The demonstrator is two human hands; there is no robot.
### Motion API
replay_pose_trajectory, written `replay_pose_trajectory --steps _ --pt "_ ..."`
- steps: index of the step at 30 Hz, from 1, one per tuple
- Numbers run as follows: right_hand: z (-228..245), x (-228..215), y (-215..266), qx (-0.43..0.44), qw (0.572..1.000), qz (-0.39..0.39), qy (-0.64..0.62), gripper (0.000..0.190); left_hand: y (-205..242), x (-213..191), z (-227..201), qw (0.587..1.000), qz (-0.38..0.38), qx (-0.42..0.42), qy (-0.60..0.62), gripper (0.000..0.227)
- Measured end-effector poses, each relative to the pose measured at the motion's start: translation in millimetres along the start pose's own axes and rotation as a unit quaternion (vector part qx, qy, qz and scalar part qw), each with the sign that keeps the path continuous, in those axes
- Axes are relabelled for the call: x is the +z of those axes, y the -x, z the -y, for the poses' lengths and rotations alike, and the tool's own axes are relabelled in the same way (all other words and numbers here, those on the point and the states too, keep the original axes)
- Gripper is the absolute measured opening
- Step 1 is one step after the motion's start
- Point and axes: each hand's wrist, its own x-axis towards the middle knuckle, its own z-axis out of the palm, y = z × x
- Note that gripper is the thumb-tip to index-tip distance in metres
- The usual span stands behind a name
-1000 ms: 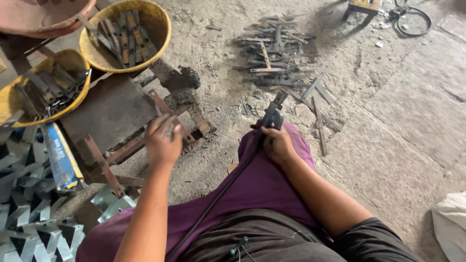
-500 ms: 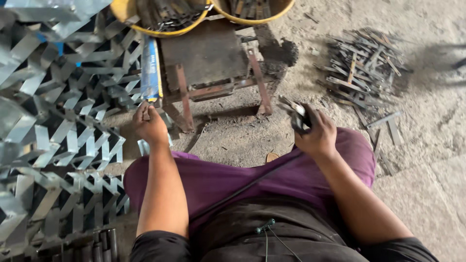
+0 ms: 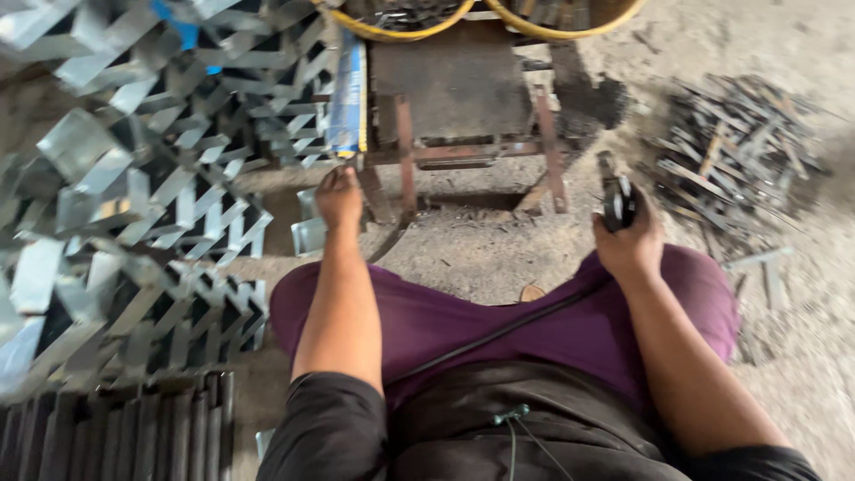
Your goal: The person picks up metal strips from a bucket and uses a welding tool to fuse them onto a metal frame, then sets the finished pieces aside.
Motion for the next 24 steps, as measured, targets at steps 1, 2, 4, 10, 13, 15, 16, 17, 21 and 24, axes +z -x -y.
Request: replay_pose_trajectory --steps 1,2,4,10,13,15,16,17,21,24 --pt "0.6 2.1 -0.2 -0.007 1.000 -0.004 -0.006 0.064 -3.3 1.9 0.4 1.000 -0.006 0.011 0.020 0.025" --pt "1.6 2.8 0.7 -0.002 1.000 0.005 -0.008 0.064 -6.4 4.6 1.0 0.999 -0.021 -0.001 0.043 0.026" --pt "3.6 0.7 1.9 0.009 1.000 0.022 -0.008 0.062 -9.1 10.0 -0.4 0.994 -0.048 -0.023 0.092 0.027" --pt "4.5 0.7 3.3 0.018 0.999 0.042 0.005 0.063 -2.1 7.8 -29.3 0.971 -0.023 -0.219 0.097 0.035" --pt "2.2 2.2 4.1 0.003 0.999 0.029 0.013 0.063 6.2 5.8 -38.8 0.992 0.013 -0.122 0.032 0.037" --pt "1.9 3.9 4.3 0.017 0.999 0.028 0.009 0.063 4.0 2.4 -39.8 0.996 0.005 -0.056 -0.064 0.035" --pt "2.3 4.9 4.2 0.023 0.999 0.028 0.007 0.063 3.8 -0.5 -40.1 0.994 0.000 -0.023 -0.111 0.034" --pt "3.0 5.2 5.0 0.025 0.999 0.032 0.000 0.063 5.2 -3.8 -41.3 0.990 0.012 -0.003 -0.144 0.032" --pt "8.7 6.6 1.4 0.058 0.997 0.054 -0.024 0.066 13.1 -28.6 -66.8 0.957 0.133 0.018 -0.258 0.027" --pt "12.2 10.0 -1.4 0.083 0.993 0.063 -0.046 0.068 28.6 -52.6 -106.5 0.885 0.298 -0.089 -0.346 0.035"
